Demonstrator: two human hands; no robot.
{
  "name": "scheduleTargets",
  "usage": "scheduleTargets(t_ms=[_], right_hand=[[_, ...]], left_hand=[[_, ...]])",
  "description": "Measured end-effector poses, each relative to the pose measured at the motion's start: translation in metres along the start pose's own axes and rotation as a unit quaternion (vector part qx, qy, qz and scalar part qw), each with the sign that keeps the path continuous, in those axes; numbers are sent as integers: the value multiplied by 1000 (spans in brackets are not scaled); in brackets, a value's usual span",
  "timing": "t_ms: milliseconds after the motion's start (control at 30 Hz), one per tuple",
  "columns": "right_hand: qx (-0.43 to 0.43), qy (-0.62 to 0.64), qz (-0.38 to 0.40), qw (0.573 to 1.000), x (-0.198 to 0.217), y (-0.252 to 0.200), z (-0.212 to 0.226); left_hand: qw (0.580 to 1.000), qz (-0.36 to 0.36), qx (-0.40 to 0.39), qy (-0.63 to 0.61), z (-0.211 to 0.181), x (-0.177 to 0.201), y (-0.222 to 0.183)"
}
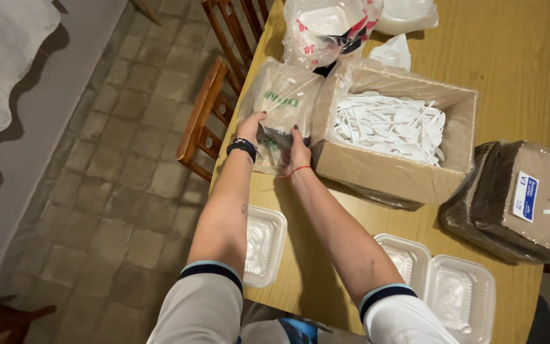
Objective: A person is sorting and stacking clear plastic food containers on a table.
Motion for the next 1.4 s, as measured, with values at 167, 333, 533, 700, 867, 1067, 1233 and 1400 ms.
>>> scheduleTargets(t_ms=[167,333,533,700,867,1067,1233,1400], right_hand=[[17,0,-7,1000,1,5,-1],[76,79,23,994,13,22,-13],[336,87,217,912,28,-50,-12],[566,-413,126,702,46,-124,-13],[538,-600,139,576,11,-100,9],[485,-649,149,567,8,-51,-4],[545,-605,139,563,44,-125,-11],[391,-490,115,771,137,-174,-50]], left_hand=[[998,-17,42,-50,-13,-1,-29],[993,28,89,-75,-18,-5,-45],[979,130,96,-124,-39,-12,-52],[979,133,114,-100,-45,-9,-53],[982,142,116,-49,-23,7,-30],[974,173,145,-23,-3,13,-8],[961,48,85,260,-43,32,-77],[761,11,-275,587,-58,101,-199]])
Point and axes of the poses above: each hand's wrist, its own y-axis towards the middle knuckle, its own x-axis out of the back of the hand, z = x × y, the point moved 6 cm from there along y, towards the middle knuckle, and after that the axes turned 3 degrees about x, right-handed, at the moved point
